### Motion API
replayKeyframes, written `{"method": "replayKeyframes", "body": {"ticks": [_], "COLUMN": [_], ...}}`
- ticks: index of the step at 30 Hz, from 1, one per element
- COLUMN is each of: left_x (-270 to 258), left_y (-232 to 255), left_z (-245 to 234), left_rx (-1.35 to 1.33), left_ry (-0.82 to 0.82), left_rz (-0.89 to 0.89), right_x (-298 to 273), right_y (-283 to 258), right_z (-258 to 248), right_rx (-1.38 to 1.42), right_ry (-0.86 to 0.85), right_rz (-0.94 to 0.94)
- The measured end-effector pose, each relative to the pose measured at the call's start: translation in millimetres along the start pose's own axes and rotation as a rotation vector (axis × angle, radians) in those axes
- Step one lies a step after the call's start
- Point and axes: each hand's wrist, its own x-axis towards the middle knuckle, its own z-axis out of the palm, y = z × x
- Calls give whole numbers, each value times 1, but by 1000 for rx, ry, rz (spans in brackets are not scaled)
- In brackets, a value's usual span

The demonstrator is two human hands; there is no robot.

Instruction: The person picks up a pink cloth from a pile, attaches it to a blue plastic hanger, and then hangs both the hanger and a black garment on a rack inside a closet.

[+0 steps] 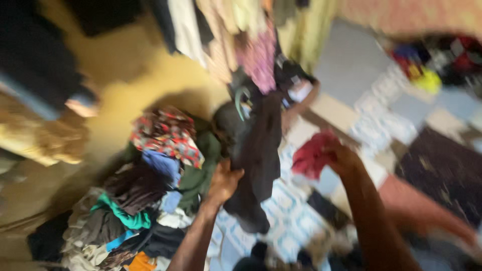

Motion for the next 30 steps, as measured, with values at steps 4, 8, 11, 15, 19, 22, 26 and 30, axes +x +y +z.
{"method": "replayKeyframes", "body": {"ticks": [4,8,11,15,19,22,26,30], "left_x": [-4,-4,10,33,61,75,117,178], "left_y": [57,102,123,153,196,223,242,240], "left_z": [-39,-86,-132,-193,-258,-307,-363,-415], "left_rx": [28,112,232,156,184,300,361,662], "left_ry": [86,215,295,446,497,585,667,682], "left_rz": [45,-42,-159,324,-133,-28,-75,116], "right_x": [23,53,75,116,157,187,224,272], "right_y": [-25,-69,-103,-147,-173,-180,-185,-198], "right_z": [62,130,176,242,296,332,373,422], "right_rx": [37,0,126,154,116,104,58,129], "right_ry": [65,108,-98,-199,-404,-403,-524,-537], "right_rz": [5,108,86,-9,-91,-54,-147,-199]}}
